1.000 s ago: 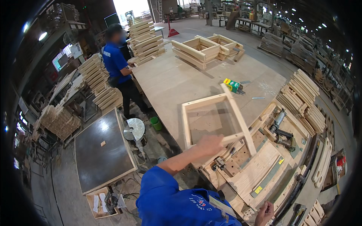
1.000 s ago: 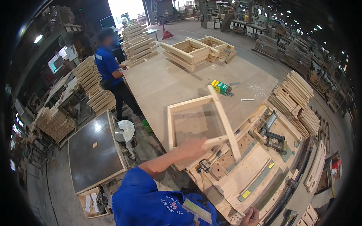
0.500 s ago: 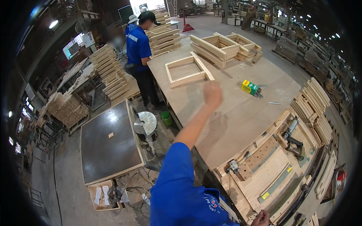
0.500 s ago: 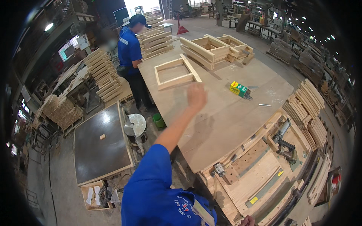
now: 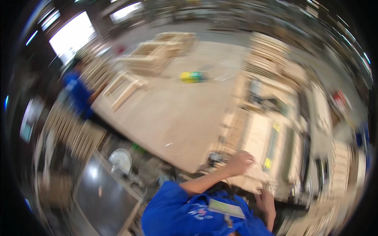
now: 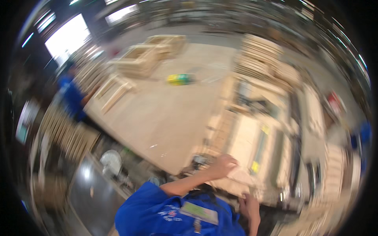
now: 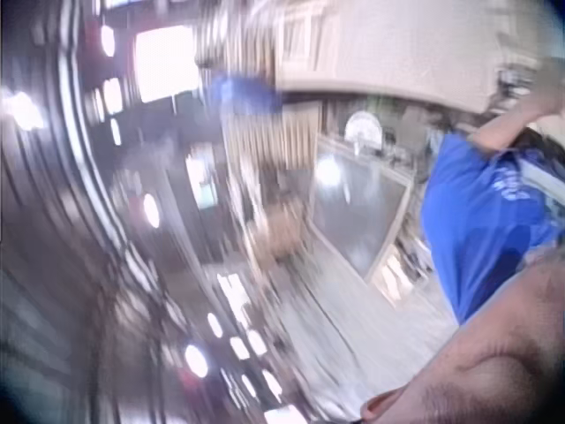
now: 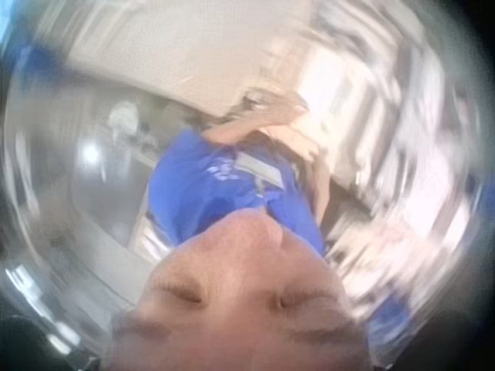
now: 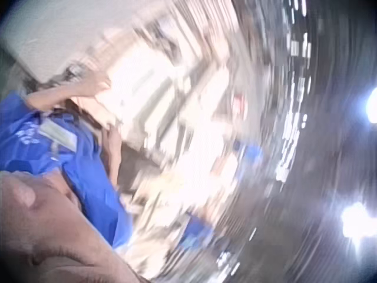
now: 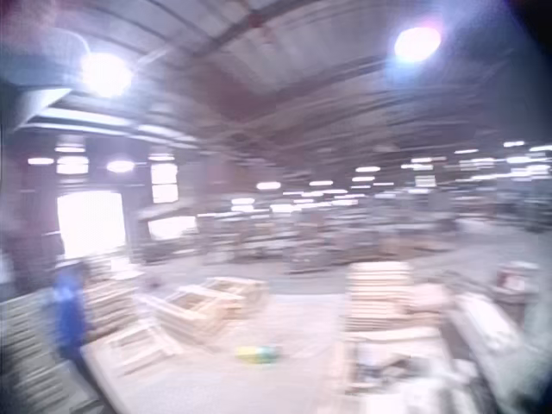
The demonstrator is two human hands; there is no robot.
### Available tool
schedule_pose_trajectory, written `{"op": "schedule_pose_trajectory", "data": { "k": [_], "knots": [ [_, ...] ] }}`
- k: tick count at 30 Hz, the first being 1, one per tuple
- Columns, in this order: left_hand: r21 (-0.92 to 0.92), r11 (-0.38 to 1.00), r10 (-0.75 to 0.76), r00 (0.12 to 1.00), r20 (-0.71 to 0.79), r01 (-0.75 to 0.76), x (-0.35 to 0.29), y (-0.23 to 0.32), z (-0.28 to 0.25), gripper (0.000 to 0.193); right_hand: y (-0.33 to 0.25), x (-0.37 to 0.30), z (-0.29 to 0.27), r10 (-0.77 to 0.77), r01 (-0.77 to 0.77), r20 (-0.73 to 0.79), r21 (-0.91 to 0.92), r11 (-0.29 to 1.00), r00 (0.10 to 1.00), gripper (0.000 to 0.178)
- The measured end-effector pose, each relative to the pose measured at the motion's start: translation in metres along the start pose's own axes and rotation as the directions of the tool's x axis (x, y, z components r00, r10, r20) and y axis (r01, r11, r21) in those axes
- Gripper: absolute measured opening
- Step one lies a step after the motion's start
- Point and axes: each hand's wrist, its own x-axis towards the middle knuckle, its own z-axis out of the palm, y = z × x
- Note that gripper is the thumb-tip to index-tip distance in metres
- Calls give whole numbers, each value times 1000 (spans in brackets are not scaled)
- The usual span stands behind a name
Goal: The person assembles wooden frames by placing pieces into a jig and using a pneumatic nail gun to fasten them. The person repeatedly picks up frame components, aligns them, and secures them with nails before moving the completed frame aside.
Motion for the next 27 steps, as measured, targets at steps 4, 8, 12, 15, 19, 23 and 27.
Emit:
{"op": "schedule_pose_trajectory", "data": {
  "k": [4, 8, 12, 15, 19, 23, 27],
  "knots": [
    [-72, 990, -115, 984, 139, 125, -21, 27, 11, 13, 28, -21, -4, 86, -85, 32, -25, 996, 996, 30],
    [-89, 989, -89, 946, 312, 122, -29, 52, 39, 11, 51, -71, -29, 179, -175, -29, 107, 979, 983, 40],
    [-97, 989, -45, 847, 529, 113, -24, 93, 104, 12, 113, -150, -48, 356, -299, -163, 296, 907, 920, 37],
    [-155, 988, 79, 791, 606, 21, -23, 124, 139, 12, 157, -225, -68, 528, -400, -303, 395, 827, 793, 39],
    [-178, 982, 166, 737, 655, -63, -16, 167, 172, 14, 248, -335, -84, 758, -775, -592, 331, 538, 274, 37],
    [-213, 968, 242, 700, 671, -130, -9, 199, 192, 14, 337, -438, -71, 841, -983, -523, 32, 182, 139, 23],
    [-251, 957, 283, 660, 696, -146, -13, 199, 198, 20, 382, -482, -59, 885, -992, -453, 0, 125, 111, 25]
  ]
}}
